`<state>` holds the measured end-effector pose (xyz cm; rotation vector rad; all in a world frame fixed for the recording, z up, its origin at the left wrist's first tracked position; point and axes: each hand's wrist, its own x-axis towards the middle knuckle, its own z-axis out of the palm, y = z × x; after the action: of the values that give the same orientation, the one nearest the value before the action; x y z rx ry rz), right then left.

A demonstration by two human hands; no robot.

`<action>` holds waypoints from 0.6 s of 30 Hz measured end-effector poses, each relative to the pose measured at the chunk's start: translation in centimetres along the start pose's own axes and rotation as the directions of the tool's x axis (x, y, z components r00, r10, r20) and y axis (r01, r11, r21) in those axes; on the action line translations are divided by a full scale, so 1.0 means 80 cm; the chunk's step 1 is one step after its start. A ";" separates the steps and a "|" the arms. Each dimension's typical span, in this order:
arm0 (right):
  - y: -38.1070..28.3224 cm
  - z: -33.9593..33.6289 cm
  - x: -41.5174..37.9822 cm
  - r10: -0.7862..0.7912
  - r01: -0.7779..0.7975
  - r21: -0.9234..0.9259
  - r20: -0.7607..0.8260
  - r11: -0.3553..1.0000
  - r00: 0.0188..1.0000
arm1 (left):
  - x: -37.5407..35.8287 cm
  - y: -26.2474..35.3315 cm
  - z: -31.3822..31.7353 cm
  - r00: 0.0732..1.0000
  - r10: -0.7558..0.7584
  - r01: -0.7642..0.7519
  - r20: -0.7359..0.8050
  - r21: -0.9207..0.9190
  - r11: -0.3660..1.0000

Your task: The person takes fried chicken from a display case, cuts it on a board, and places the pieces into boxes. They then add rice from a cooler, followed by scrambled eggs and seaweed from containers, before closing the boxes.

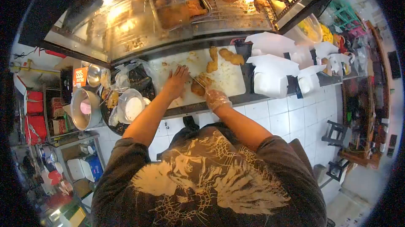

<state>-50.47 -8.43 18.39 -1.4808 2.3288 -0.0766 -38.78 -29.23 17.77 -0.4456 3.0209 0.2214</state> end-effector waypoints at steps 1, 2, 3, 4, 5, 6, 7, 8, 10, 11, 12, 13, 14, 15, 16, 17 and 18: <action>0.006 -0.004 0.000 -0.040 0.039 -0.015 -0.006 0.999 0.999 | 0.002 0.000 -0.007 1.000 -0.014 0.013 0.020 0.014 1.000; 0.011 -0.007 0.002 -0.075 0.075 -0.030 -0.011 0.997 0.997 | 0.001 0.002 -0.013 0.999 -0.024 0.023 0.040 0.029 0.999; 0.012 -0.007 0.003 -0.075 0.074 -0.033 -0.058 0.997 0.995 | 0.001 0.003 -0.017 0.997 -0.038 0.036 0.062 0.041 0.999; 0.006 -0.011 -0.002 -0.075 0.073 -0.031 -0.093 0.997 0.993 | -0.002 0.005 -0.023 1.000 -0.025 0.026 -0.015 0.043 0.999; 0.000 -0.012 -0.009 -0.072 0.070 -0.025 -0.118 0.997 0.990 | -0.010 0.008 -0.025 0.997 -0.012 0.015 -0.080 0.040 0.999; -0.001 -0.014 -0.011 -0.012 0.014 0.026 -0.070 1.000 0.997 | -0.017 0.012 -0.025 0.990 -0.002 0.007 -0.141 0.034 0.999; -0.008 -0.029 -0.015 0.045 -0.043 0.075 -0.013 0.996 0.999 | -0.022 0.015 -0.016 0.994 -0.016 0.018 -0.106 0.018 1.000; -0.013 -0.035 -0.017 0.098 -0.103 0.120 0.041 0.987 0.994 | -0.024 0.015 -0.009 0.997 -0.028 0.029 -0.073 0.006 1.000; -0.003 -0.001 -0.017 0.031 -0.032 0.025 0.057 0.999 0.998 | -0.025 0.018 0.006 0.998 -0.045 0.045 -0.038 -0.009 0.999; -0.001 0.006 -0.015 -0.005 0.006 -0.022 0.063 1.000 0.998 | -0.023 0.019 0.011 0.998 -0.051 0.050 -0.039 -0.012 0.999; 0.001 0.012 -0.011 -0.019 0.021 -0.021 0.096 1.000 0.995 | -0.020 0.017 0.015 0.998 -0.055 0.054 -0.040 -0.013 0.998; -0.002 0.011 -0.009 -0.029 0.032 -0.018 0.129 0.999 0.991 | -0.017 0.014 0.015 0.998 -0.052 0.051 -0.033 -0.012 0.999; -0.003 0.008 -0.007 -0.041 0.045 -0.019 0.159 0.999 0.986 | -0.012 0.010 0.014 0.998 -0.050 0.050 -0.031 -0.013 0.999; -0.006 0.006 -0.005 0.006 -0.012 0.034 0.185 0.999 0.983 | -0.013 0.008 0.014 0.998 -0.050 0.049 -0.029 -0.015 0.999; -0.010 -0.006 -0.001 0.052 -0.070 0.082 0.205 0.994 0.977 | -0.014 0.009 0.001 0.997 -0.052 0.051 0.049 0.004 0.999; -0.012 -0.016 0.004 0.098 -0.128 0.129 0.217 0.983 0.971 | -0.011 0.008 -0.025 0.992 -0.052 0.049 0.118 0.029 0.998; -0.014 -0.024 0.000 0.073 -0.090 0.113 0.150 0.990 0.986 | -0.009 0.007 -0.044 0.981 -0.053 0.043 0.186 0.056 0.997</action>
<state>-50.11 -9.21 20.43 -1.2880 2.2241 -0.0815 -38.47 -29.02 21.43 -0.4643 2.8216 0.1707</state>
